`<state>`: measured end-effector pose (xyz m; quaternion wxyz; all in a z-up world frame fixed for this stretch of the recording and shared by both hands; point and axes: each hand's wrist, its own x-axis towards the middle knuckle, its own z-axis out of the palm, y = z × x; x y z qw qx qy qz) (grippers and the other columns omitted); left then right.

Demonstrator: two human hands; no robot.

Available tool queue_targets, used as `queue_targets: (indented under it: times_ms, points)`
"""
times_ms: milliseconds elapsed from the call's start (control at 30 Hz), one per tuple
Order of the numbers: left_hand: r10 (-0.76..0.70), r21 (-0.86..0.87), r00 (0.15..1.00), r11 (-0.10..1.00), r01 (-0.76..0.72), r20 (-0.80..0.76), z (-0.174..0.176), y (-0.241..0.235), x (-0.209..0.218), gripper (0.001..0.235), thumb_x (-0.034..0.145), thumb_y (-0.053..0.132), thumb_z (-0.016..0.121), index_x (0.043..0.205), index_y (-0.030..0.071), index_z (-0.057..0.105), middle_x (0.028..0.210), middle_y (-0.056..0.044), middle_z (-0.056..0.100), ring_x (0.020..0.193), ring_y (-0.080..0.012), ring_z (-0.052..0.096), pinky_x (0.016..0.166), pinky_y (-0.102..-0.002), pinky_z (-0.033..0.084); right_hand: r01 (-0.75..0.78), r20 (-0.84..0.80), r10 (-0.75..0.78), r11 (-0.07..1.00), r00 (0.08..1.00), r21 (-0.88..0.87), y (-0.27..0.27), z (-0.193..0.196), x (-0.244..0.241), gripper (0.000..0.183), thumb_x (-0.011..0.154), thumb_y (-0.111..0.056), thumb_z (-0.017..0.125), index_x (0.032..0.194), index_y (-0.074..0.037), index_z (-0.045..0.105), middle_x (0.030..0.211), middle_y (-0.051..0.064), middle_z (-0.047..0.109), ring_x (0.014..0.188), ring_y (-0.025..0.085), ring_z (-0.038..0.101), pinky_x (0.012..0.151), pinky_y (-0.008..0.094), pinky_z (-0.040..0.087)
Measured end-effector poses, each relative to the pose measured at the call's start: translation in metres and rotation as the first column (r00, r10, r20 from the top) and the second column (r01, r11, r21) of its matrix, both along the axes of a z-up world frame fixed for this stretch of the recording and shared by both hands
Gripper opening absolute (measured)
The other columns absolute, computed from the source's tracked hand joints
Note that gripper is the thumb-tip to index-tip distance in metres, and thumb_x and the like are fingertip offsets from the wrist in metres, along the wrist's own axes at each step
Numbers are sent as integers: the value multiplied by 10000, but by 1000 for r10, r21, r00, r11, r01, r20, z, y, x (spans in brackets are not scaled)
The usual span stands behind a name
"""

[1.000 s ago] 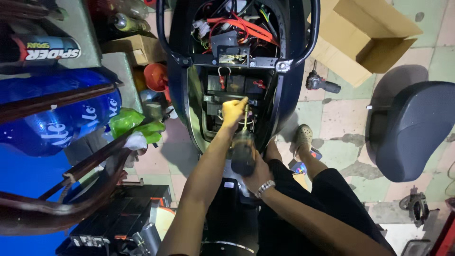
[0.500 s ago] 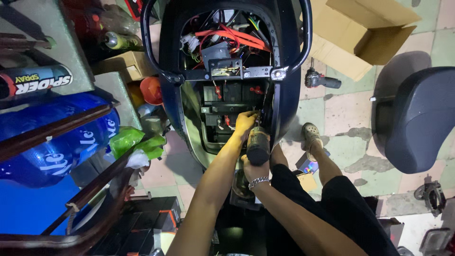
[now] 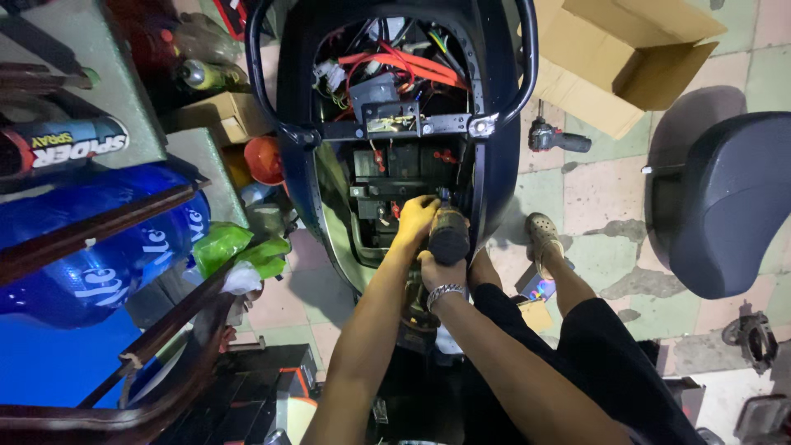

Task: The person works on the electrical system of a scooter, using a power drill to remove and install screws on the battery cover and seat. They connect wires to the battery terminals, test the scooter's digital dashboard by turning the key, and reassemble the seat and floor panels.

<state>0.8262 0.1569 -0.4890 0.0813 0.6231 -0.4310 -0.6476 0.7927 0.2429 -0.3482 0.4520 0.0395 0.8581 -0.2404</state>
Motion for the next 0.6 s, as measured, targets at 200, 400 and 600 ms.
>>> queue_targets:
  times_ms: [200, 400, 600]
  points:
    - [9, 31, 995, 999, -6, -96, 171, -28, -5, 639, 985, 565, 518, 1195, -12, 694, 1092, -199, 760, 1050, -305, 721, 922, -374, 547, 72, 121, -58, 991, 991, -111, -6, -37, -14, 510, 706, -193, 873, 1103, 43, 656, 1006, 106, 764, 857, 212, 755, 720, 367, 590]
    - [-95, -132, 976, 984, 123, 198, 205, -38, -24, 722, 974, 640, 426, 1182, -3, 682, 1090, -258, 734, 1091, -426, 693, 951, -452, 532, 144, 83, -131, 975, 988, -170, 14, -111, -2, 414, 885, -256, 760, 1180, 13, 649, 1065, 88, 758, 924, 231, 746, 741, 354, 581]
    - [-56, -170, 977, 981, 92, 204, 200, -22, -21, 671, 993, 598, 384, 1178, 24, 679, 1069, -260, 734, 1063, -446, 693, 935, -467, 533, -93, 103, 104, 990, 989, -104, 33, -114, -11, 604, 733, -299, 893, 1137, 52, 614, 1034, 128, 747, 902, 246, 751, 710, 388, 602]
